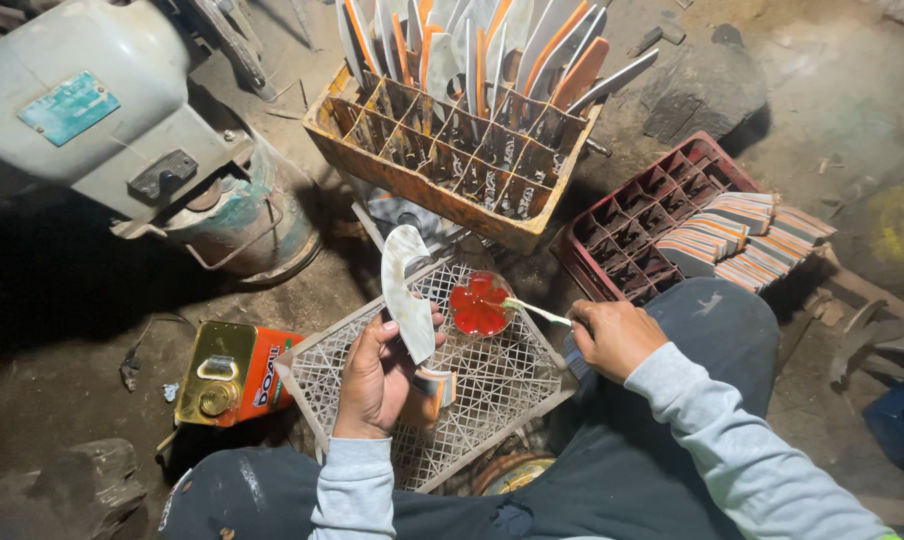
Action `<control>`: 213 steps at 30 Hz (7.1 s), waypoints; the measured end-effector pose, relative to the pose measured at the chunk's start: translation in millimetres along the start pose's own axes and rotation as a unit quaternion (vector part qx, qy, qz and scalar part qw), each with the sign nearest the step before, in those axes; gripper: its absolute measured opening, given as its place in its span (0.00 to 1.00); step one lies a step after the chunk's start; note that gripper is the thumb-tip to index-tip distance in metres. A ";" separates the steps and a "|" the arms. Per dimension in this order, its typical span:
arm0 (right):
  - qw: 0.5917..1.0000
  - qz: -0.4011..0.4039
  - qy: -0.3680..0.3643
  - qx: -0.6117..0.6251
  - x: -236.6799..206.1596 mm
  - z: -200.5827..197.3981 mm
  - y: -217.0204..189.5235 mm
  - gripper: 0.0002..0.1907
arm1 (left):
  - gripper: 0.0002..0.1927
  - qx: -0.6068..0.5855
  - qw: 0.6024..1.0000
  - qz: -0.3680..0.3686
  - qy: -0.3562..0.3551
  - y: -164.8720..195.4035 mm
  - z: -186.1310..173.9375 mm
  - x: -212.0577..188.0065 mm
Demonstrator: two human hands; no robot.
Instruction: The person sits on the floor and uses a toothbrush to apply red glue from a small container onto curved white and orange parts. They handle each part one at a time, apply glue to the surface, and place the parts into a wooden crate.
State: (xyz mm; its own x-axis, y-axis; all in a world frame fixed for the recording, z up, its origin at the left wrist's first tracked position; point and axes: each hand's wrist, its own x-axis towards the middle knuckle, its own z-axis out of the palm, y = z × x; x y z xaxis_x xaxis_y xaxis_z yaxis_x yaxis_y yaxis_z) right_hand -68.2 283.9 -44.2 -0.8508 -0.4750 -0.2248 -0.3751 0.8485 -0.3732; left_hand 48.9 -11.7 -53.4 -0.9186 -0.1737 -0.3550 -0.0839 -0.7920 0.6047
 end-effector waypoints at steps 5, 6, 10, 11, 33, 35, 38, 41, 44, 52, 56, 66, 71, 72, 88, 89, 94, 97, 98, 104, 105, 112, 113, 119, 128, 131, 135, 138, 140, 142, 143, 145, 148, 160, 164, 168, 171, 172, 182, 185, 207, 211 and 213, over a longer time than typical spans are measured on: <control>0.999 0.039 -0.023 -0.030 -5.7 -5.2 1.0 0.13 | 0.27 0.012 1.000 0.005 -0.020 -2.4 2.3 6.2; 0.998 0.034 -0.026 -0.035 -6.7 -5.3 0.1 0.13 | 0.27 0.014 0.999 0.006 -0.029 -2.6 2.4 6.7; 0.998 0.030 -0.039 -0.050 -10.4 -11.8 -1.8 0.14 | 0.27 0.011 0.999 -0.007 -0.032 -4.5 1.9 8.3; 0.997 0.033 -0.043 -0.052 -10.5 -15.8 -2.1 0.14 | 0.27 0.007 0.999 -0.008 -0.038 -5.1 1.7 8.9; 0.937 -0.138 0.159 0.280 8.3 -13.4 -56.4 0.11 | 0.32 -0.036 0.987 -0.092 -0.126 -26.4 25.9 6.0; 0.940 -0.140 0.170 0.259 10.5 -15.1 -55.7 0.10 | 0.32 -0.030 0.987 -0.091 -0.130 -26.3 25.3 4.8; 0.944 -0.094 0.235 0.212 21.5 -29.1 -43.8 0.09 | 0.32 -0.021 0.986 -0.091 -0.139 -27.1 24.7 2.0; 0.933 -0.097 0.267 0.223 16.5 -31.8 -42.8 0.08 | 0.32 -0.031 0.988 -0.076 -0.131 -29.6 26.0 5.1; 0.930 -0.134 0.178 0.293 3.7 -18.4 -54.2 0.09 | 0.32 -0.047 0.989 -0.081 -0.117 -31.6 26.9 8.8; 0.940 -0.096 0.257 0.201 19.7 -29.5 -34.8 0.09 | 0.33 -0.019 0.987 -0.078 -0.137 -31.4 30.4 2.5; 0.916 -0.137 0.257 0.274 8.5 -24.2 -45.5 0.09 | 0.34 0.002 0.988 -0.072 -0.134 -32.8 33.3 3.6; 0.948 -0.013 0.223 0.226 12.9 -43.9 -30.7 0.09 | 0.36 0.007 0.984 -0.072 -0.162 -34.4 34.9 2.4; 0.918 -0.194 0.190 0.290 -4.7 -32.9 -43.5 0.11 | 0.35 -0.045 0.989 -0.089 -0.108 -37.6 37.1 9.4; 0.924 -0.191 0.179 0.279 -4.2 -31.5 -44.0 0.11 | 0.34 -0.049 0.989 -0.093 -0.104 -38.1 36.8 9.7; 0.937 -0.126 0.201 0.257 10.2 -25.7 -41.0 0.09 | 0.37 -0.004 0.987 -0.061 -0.150 -34.2 34.5 1.3; 0.939 -0.111 0.211 0.247 11.5 -26.8 -38.0 0.09 | 0.37 -0.010 0.988 -0.059 -0.143 -34.5 34.8 0.7; 0.931 -0.090 0.278 0.220 7.9 -31.6 -32.8 0.08 | 0.37 -0.042 0.990 -0.053 -0.124 -35.9 34.5 1.0; 0.930 -0.110 0.241 0.254 3.8 -29.5 -36.6 0.08 | 0.37 -0.058 0.988 -0.059 -0.130 -38.3 33.6 2.4; 0.930 -0.124 0.214 0.273 4.1 -29.1 -37.3 0.08 | 0.37 -0.065 0.986 -0.063 -0.137 -39.1 33.1 2.6; 0.933 -0.101 0.242 0.247 13.8 -40.6 -25.0 0.09 | 0.36 -0.096 0.980 -0.076 -0.157 -38.8 28.7 -2.0; 0.930 -0.111 0.265 0.230 12.9 -43.5 -23.2 0.09 | 0.36 -0.102 0.980 -0.077 -0.154 -38.7 28.2 -2.5; 0.931 -0.118 0.201 0.281 7.3 -38.8 -37.7 0.09 | 0.36 -0.025 0.983 -0.075 -0.168 -44.4 30.3 -0.6; 0.931 -0.131 0.188 0.285 8.6 -37.6 -38.3 0.09 | 0.36 -0.025 0.981 -0.077 -0.178 -45.0 30.5 -1.2; 0.945 -0.112 0.217 0.216 15.4 -49.5 -18.9 0.09 | 0.37 -0.036 0.983 -0.064 -0.165 -41.8 28.5 -4.2; 0.920 -0.192 0.216 0.264 0.9 -47.8 -45.5 0.10 | 0.35 -0.075 0.983 -0.069 -0.153 -41.1 32.3 4.9; 0.929 -0.208 0.151 0.266 -1.8 -39.2 -51.3 0.15 | 0.35 -0.085 0.984 -0.074 -0.138 -39.9 32.5 2.7; 0.940 -0.129 0.203 0.240 8.0 -38.2 -39.1 0.11 | 0.36 -0.085 0.985 -0.068 -0.133 -35.7 31.1 -0.9; 0.934 -0.125 0.255 0.219 10.2 -41.8 -27.6 0.09 | 0.37 -0.097 0.985 -0.052 -0.136 -35.0 30.7 -0.4; 0.930 -0.114 0.273 0.217 8.1 -41.8 -25.9 0.10 | 0.37 -0.102 0.985 -0.046 -0.133 -35.4 29.6 -0.5; 0.932 -0.139 0.249 0.223 6.0 -40.8 -27.4 0.10 | 0.37 -0.099 0.985 -0.056 -0.133 -37.0 29.0 1.8; 0.933 -0.149 0.236 0.226 6.1 -41.0 -27.8 0.10 | 0.37 -0.114 0.980 -0.067 -0.148 -38.0 28.1 1.2; 0.933 -0.149 0.233 0.230 7.7 -42.9 -27.5 0.09 | 0.37 -0.142 0.970 -0.088 -0.178 -38.7 25.8 0.2; 0.937 -0.141 0.231 0.220 15.4 -54.8 -18.4 0.09 | 0.38 -0.121 0.973 -0.090 -0.174 -39.3 23.1 -1.1; 0.943 -0.160 0.133 0.261 8.6 -63.0 -38.1 0.13 | 0.38 -0.070 0.980 -0.086 -0.162 -39.4 26.5 -0.2; 0.936 -0.158 0.190 0.252 9.8 -53.1 -37.2 0.11 | 0.37 -0.062 0.980 -0.090 -0.168 -38.1 24.8 -1.4; 0.954 -0.114 0.212 0.181 18.3 -65.9 -15.5 0.09 | 0.38 -0.056 0.980 -0.084 -0.173 -37.3 24.2 -1.6; 0.956 -0.103 0.217 0.169 15.5 -76.4 -7.2 0.09 | 0.38 -0.059 0.980 -0.076 -0.174 -35.7 23.6 -1.9; 0.949 -0.115 0.234 0.175 12.5 -77.9 -7.1 0.09 | 0.38 -0.062 0.979 -0.076 -0.179 -35.3 23.6 -1.9; 0.940 -0.196 0.119 0.251 6.8 -50.8 -37.6 0.15 | 0.36 -0.076 0.980 -0.097 -0.159 -35.8 24.3 -2.8; 0.943 -0.243 0.065 0.219 6.8 -53.9 -36.2 0.18 | 0.34 -0.089 0.981 -0.097 -0.145 -33.1 21.1 -1.9; 0.944 -0.183 0.144 0.234 5.3 -116.3 18.3 0.11 | 0.44 -0.086 0.977 -0.070 -0.184 -14.4 20.8 -2.5; 0.938 -0.188 0.152 0.249 1.3 -98.8 -15.8 0.14 | 0.45 -0.087 0.976 -0.071 -0.189 -18.2 28.5 -1.2; 0.929 -0.215 0.167 0.251 1.5 -85.6 -32.7 0.16 | 0.45 -0.076 0.976 -0.081 -0.185 -19.9 30.5 -2.6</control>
State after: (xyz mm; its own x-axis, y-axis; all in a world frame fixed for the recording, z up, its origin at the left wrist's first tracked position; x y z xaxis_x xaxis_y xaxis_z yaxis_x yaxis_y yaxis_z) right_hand -88.7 275.4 44.7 -0.7599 -0.5750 0.3032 -0.5598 0.3417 -0.7549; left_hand 41.2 22.3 -42.7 -0.9769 0.1624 -0.1388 -0.2077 -0.8743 0.4386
